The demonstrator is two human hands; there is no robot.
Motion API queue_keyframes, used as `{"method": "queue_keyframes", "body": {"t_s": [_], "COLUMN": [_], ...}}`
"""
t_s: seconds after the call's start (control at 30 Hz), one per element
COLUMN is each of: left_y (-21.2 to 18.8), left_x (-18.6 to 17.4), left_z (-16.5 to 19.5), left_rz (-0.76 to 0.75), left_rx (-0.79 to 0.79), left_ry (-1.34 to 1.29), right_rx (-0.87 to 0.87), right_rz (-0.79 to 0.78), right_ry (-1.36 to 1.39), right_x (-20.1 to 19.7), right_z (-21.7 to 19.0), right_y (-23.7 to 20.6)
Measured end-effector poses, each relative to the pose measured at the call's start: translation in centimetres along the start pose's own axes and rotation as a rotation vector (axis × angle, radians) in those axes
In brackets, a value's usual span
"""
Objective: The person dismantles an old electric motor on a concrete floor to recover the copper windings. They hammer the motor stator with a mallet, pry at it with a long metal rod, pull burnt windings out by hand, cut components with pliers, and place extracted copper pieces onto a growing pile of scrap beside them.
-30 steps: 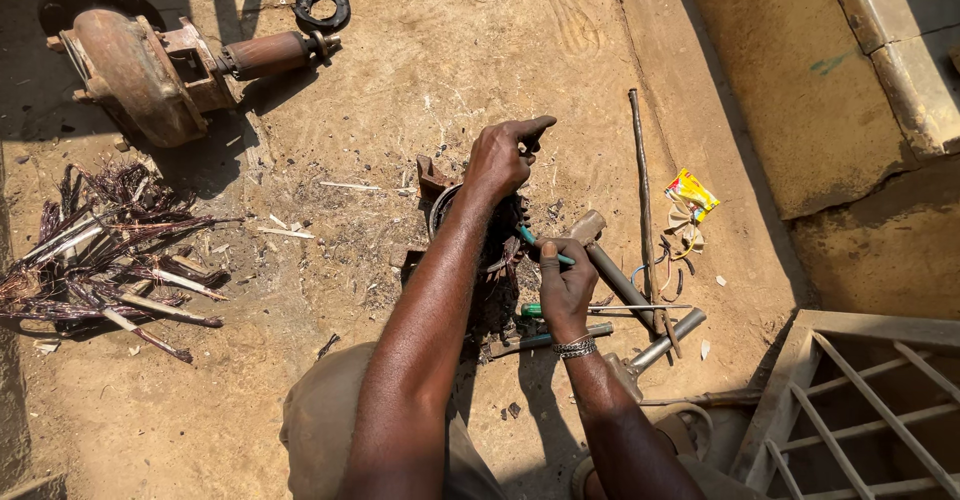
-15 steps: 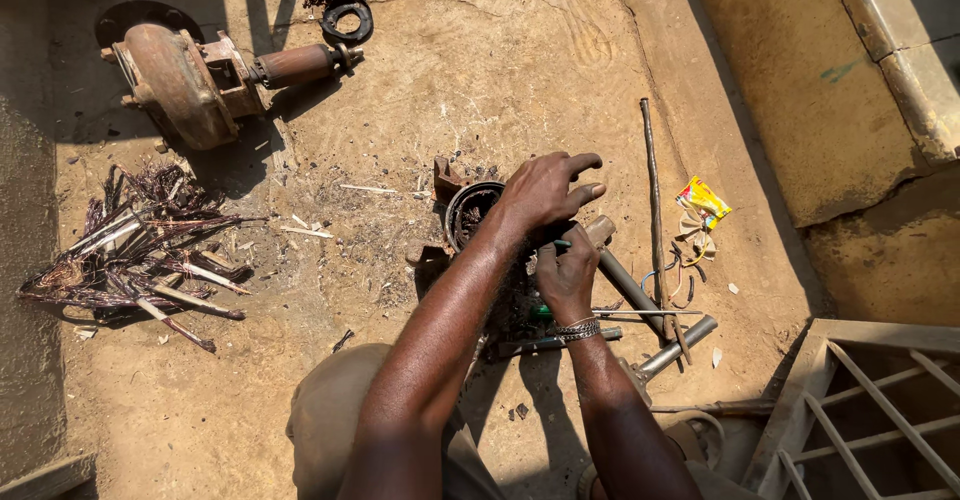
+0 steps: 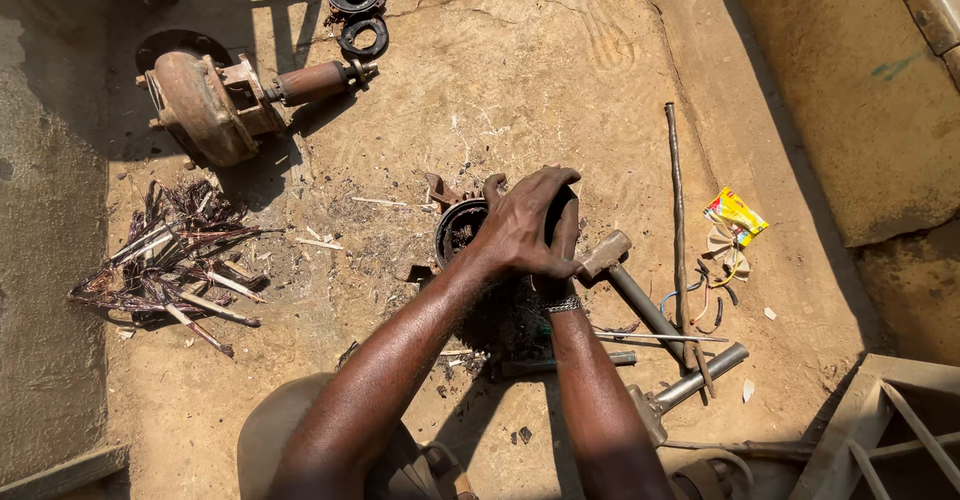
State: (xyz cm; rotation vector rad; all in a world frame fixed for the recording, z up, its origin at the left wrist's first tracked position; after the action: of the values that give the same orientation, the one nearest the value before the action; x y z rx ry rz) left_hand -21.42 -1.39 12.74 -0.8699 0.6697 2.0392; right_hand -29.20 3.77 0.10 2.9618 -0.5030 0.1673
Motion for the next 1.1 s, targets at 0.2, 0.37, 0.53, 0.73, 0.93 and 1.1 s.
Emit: {"method": "queue_keyframes", "body": {"t_s": [0.2,0.37,0.53,0.73,0.93,1.1], "left_y": [0.2,0.2,0.6,0.6,-3.1,-7.1], "left_x": [0.6,0.0,-0.1,-0.8,-3.7,-0.4], "left_z": [-0.1,0.7,0.4,-0.9,-6.0,-5.1], "left_rz": [0.065,0.195,0.238,0.216,-0.139,-0.156], "left_rx": [0.002,0.046,0.023,0.146,-0.239,-0.302], "left_ry": [0.018,-0.055,0.076,-0.014,0.143,0.479], "right_rx": [0.01,-0.013,-0.097,0.034,-0.117,-0.066], "right_rz": [0.024,0.057,0.205,0.065,0.087,0.284], "right_ry": [0.034,-0.132,0.025,0.609,0.336,0.322], "right_x": [-0.2,0.2,2.2,2.2,0.7,1.9], "right_z": [2.1,2.1,1.6,0.8,-6.6,-8.2], "right_y": [0.2,-0.6,-0.1,2.0,0.0,0.2]}}
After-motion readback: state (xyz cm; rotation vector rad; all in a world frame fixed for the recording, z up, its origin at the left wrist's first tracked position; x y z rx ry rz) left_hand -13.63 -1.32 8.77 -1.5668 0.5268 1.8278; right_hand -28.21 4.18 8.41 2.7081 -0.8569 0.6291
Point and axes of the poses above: each hand's wrist, its own y-axis towards the middle knuckle, its own x-axis out of the palm, z = x × y, the point moved 5 cm from there along y, towards the middle knuckle, and after that the axes turned 10 degrees about x, right-handed, at the moved point
